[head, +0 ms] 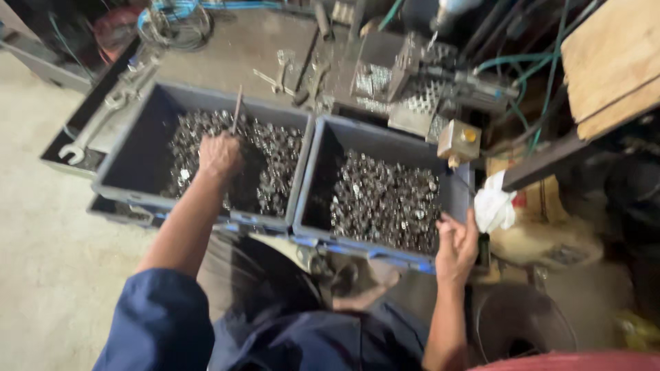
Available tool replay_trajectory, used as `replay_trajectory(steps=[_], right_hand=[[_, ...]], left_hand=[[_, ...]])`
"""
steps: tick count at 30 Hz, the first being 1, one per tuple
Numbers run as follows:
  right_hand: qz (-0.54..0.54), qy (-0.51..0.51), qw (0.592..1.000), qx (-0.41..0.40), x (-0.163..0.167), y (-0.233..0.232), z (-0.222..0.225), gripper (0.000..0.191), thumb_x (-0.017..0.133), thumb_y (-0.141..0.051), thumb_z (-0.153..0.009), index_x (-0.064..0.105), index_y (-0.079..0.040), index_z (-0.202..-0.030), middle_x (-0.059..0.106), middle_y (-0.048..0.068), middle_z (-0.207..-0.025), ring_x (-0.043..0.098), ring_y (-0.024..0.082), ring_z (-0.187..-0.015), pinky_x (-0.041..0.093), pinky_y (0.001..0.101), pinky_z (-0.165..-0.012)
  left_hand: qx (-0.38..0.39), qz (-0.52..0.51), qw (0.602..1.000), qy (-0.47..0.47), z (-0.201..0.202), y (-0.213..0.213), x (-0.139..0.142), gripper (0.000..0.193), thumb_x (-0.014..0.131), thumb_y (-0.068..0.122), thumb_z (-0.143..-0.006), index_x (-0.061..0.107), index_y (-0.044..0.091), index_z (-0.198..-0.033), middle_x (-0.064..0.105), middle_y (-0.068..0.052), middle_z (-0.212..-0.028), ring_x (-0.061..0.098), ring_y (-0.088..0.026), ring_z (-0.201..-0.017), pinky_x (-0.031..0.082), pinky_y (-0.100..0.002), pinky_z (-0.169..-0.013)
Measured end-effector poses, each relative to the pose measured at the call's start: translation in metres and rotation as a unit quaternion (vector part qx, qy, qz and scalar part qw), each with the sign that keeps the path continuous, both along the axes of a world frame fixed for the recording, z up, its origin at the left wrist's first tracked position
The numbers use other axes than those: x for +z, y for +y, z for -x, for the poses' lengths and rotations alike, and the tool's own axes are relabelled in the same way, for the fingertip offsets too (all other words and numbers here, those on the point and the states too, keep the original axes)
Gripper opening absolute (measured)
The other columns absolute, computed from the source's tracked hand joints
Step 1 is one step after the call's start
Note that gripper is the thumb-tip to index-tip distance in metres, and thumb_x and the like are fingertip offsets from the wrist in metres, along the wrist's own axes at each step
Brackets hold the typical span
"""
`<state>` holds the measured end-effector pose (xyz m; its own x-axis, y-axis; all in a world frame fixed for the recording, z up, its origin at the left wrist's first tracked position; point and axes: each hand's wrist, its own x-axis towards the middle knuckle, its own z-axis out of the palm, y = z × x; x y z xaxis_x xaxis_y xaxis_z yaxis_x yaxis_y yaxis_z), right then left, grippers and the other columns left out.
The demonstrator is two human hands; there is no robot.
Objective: The person sits at a machine-shop bench and sorts small black metal fittings by hand from one plastic bin into a second bin, occasionally reaching to the adjacent drill/tapping machine to place or remove a part. The person continues transferring fittings between the bins throughout the episode.
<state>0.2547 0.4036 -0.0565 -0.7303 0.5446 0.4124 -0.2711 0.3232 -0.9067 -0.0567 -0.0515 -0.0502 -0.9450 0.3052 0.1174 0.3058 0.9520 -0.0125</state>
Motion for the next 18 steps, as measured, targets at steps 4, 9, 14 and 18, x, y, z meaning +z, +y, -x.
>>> replay_trajectory(steps=[4, 9, 14, 18], right_hand=[[0.367, 0.072, 0.909, 0.184, 0.005, 0.015, -0.016, 0.085, 0.049, -0.068, -0.099, 0.035, -0.006, -0.155, 0.067, 0.030, -0.119, 0.071, 0.036, -0.098, 0.056, 0.0458, -0.088], [0.496, 0.142, 0.791, 0.329, 0.007, 0.018, -0.026, 0.087, 0.043, -0.066, -0.112, 0.056, 0.010, -0.152, 0.070, 0.030, -0.109, 0.070, 0.039, -0.097, 0.057, 0.0499, -0.088], [0.063, 0.040, 0.996, 0.043, 0.011, 0.004, -0.014, 0.045, 0.067, -0.028, -0.104, 0.062, 0.009, -0.130, 0.072, 0.016, -0.108, 0.068, 0.023, -0.096, 0.056, 0.0357, -0.087], [0.003, -0.059, 0.998, -0.015, 0.018, -0.016, 0.004, 0.035, 0.073, -0.010, -0.099, 0.068, 0.004, -0.131, 0.072, 0.011, -0.103, 0.065, 0.013, -0.088, 0.052, 0.0271, -0.079]], left_hand=[[0.011, 0.037, 0.999, 0.020, 0.000, 0.003, -0.008, 0.018, 0.062, 0.019, -0.089, 0.078, 0.014, -0.096, 0.074, -0.014, -0.111, 0.074, -0.030, -0.095, 0.045, -0.049, -0.108], [0.019, 0.009, 0.997, 0.080, -0.004, 0.003, -0.004, 0.017, 0.065, 0.019, -0.080, 0.077, 0.016, -0.092, 0.072, -0.015, -0.113, 0.074, -0.031, -0.093, 0.046, -0.050, -0.101], [0.059, 0.021, 0.998, 0.026, -0.004, 0.001, -0.006, 0.017, 0.064, 0.020, -0.084, 0.077, 0.014, -0.093, 0.075, -0.014, -0.100, 0.075, -0.031, -0.090, 0.047, -0.049, -0.102], [0.082, 0.003, 0.996, 0.027, -0.002, -0.002, -0.010, 0.014, 0.063, 0.019, -0.088, 0.076, 0.015, -0.090, 0.076, -0.013, -0.091, 0.075, -0.033, -0.087, 0.051, -0.049, -0.088]])
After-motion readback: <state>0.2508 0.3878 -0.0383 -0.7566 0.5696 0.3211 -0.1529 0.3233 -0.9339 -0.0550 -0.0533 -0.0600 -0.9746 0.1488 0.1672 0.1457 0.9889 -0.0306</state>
